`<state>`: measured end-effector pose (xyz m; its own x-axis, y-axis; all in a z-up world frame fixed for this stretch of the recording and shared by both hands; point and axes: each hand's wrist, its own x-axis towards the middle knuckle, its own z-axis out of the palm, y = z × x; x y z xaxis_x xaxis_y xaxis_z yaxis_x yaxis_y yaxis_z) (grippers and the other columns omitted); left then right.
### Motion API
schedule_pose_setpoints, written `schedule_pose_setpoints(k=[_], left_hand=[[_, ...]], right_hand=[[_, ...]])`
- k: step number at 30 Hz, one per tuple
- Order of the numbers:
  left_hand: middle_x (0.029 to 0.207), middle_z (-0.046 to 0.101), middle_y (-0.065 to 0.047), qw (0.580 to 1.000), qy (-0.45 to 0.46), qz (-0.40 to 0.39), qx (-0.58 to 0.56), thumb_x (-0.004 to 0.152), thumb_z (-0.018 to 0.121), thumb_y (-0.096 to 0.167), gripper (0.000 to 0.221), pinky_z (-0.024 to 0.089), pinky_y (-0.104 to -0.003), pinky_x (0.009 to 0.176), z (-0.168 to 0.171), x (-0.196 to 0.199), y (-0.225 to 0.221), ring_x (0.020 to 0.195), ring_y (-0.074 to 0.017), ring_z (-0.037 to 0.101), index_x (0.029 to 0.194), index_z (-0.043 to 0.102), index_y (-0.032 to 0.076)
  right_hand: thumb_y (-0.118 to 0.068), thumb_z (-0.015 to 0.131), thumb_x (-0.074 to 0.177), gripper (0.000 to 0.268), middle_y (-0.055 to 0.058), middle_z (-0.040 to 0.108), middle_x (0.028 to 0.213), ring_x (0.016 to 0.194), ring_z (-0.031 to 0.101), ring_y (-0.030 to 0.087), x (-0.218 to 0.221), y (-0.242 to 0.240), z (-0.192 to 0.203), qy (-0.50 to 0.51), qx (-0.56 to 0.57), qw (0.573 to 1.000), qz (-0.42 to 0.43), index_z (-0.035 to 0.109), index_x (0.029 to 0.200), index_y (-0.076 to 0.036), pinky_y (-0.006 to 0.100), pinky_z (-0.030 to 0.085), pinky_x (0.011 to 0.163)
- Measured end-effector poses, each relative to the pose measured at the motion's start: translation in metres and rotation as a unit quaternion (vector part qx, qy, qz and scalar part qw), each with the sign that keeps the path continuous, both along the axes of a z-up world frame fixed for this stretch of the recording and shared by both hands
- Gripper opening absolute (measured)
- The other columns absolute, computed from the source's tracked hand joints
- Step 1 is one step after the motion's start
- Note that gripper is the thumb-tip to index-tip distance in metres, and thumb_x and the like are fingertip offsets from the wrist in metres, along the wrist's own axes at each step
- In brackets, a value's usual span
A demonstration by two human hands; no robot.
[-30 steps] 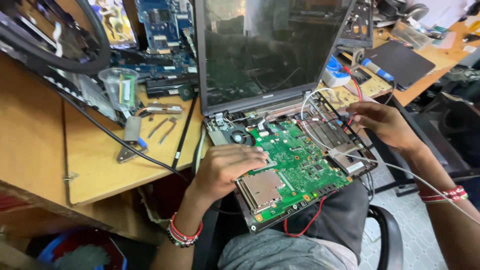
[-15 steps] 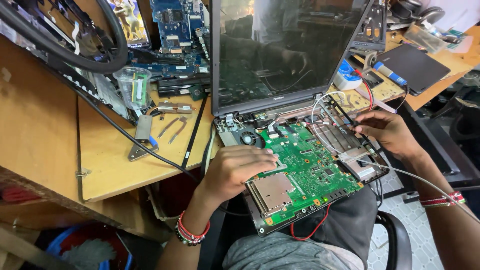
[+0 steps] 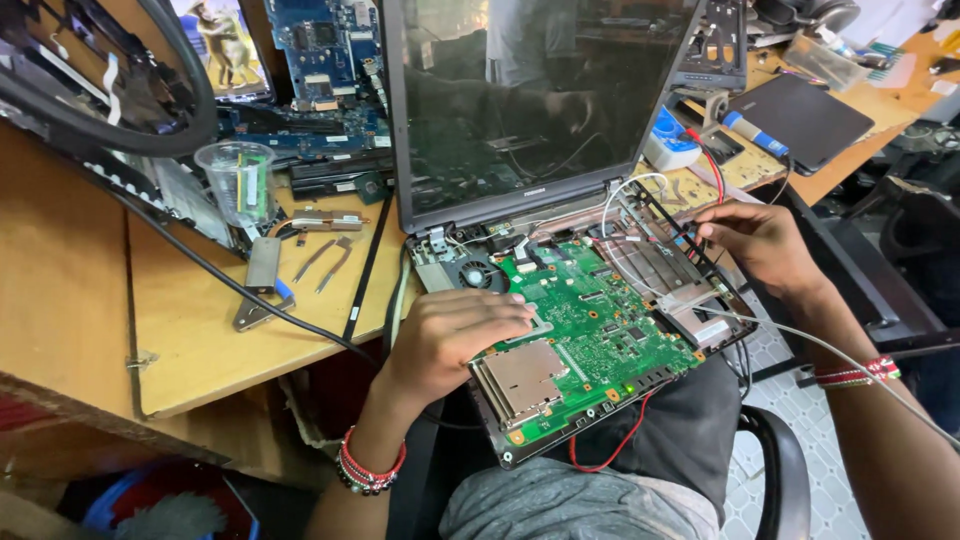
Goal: Disassembling a laptop to remove and inspect the motherboard and internal components
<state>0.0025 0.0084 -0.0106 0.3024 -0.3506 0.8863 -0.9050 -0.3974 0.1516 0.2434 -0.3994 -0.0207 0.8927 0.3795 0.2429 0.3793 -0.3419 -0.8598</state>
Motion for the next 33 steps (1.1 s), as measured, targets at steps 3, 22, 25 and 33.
schedule_pose_setpoints(k=[3,22,25,33], left_hand=[[0.104,0.078,-0.015,1.000,-0.001,0.002,0.001,0.097,0.058,-0.009,0.019,0.064,-0.044,0.087,0.000,0.000,0.000,0.100,-0.0328,0.078,0.101,0.075,-0.002],[0.097,0.080,-0.013,0.999,0.044,0.010,-0.027,0.095,0.072,0.010,0.007,0.063,-0.045,0.083,-0.005,0.003,-0.003,0.098,-0.0344,0.078,0.097,0.077,0.006],[0.097,0.081,-0.013,0.999,0.043,0.012,-0.024,0.094,0.073,0.010,0.007,0.063,-0.045,0.082,-0.007,0.004,-0.003,0.097,-0.0343,0.078,0.097,0.078,0.006],[0.105,0.078,-0.015,1.000,0.013,0.015,-0.004,0.097,0.071,0.017,0.021,0.065,-0.043,0.089,0.017,0.002,0.000,0.100,-0.0314,0.079,0.101,0.075,-0.003]], right_hand=[[-0.001,0.072,0.095,0.016,0.011,0.072,0.095,0.086,0.066,0.013,0.002,0.004,-0.004,0.005,0.019,1.000,0.003,0.071,0.111,0.002,0.023,0.055,0.084],[-0.001,0.066,0.100,0.013,0.009,0.066,0.080,0.073,0.058,0.010,0.008,0.027,-0.026,-0.076,0.037,0.996,-0.030,0.075,0.109,0.000,0.023,0.048,0.064],[-0.001,0.063,0.102,0.015,0.008,0.065,0.079,0.072,0.060,0.011,0.009,0.028,-0.028,-0.080,0.054,0.994,-0.055,0.075,0.111,-0.002,0.020,0.047,0.061],[-0.005,0.052,0.112,0.019,0.003,0.061,0.089,0.074,0.055,0.008,-0.017,0.015,-0.015,-0.081,0.058,0.989,-0.108,0.070,0.119,-0.006,0.020,0.048,0.072]])
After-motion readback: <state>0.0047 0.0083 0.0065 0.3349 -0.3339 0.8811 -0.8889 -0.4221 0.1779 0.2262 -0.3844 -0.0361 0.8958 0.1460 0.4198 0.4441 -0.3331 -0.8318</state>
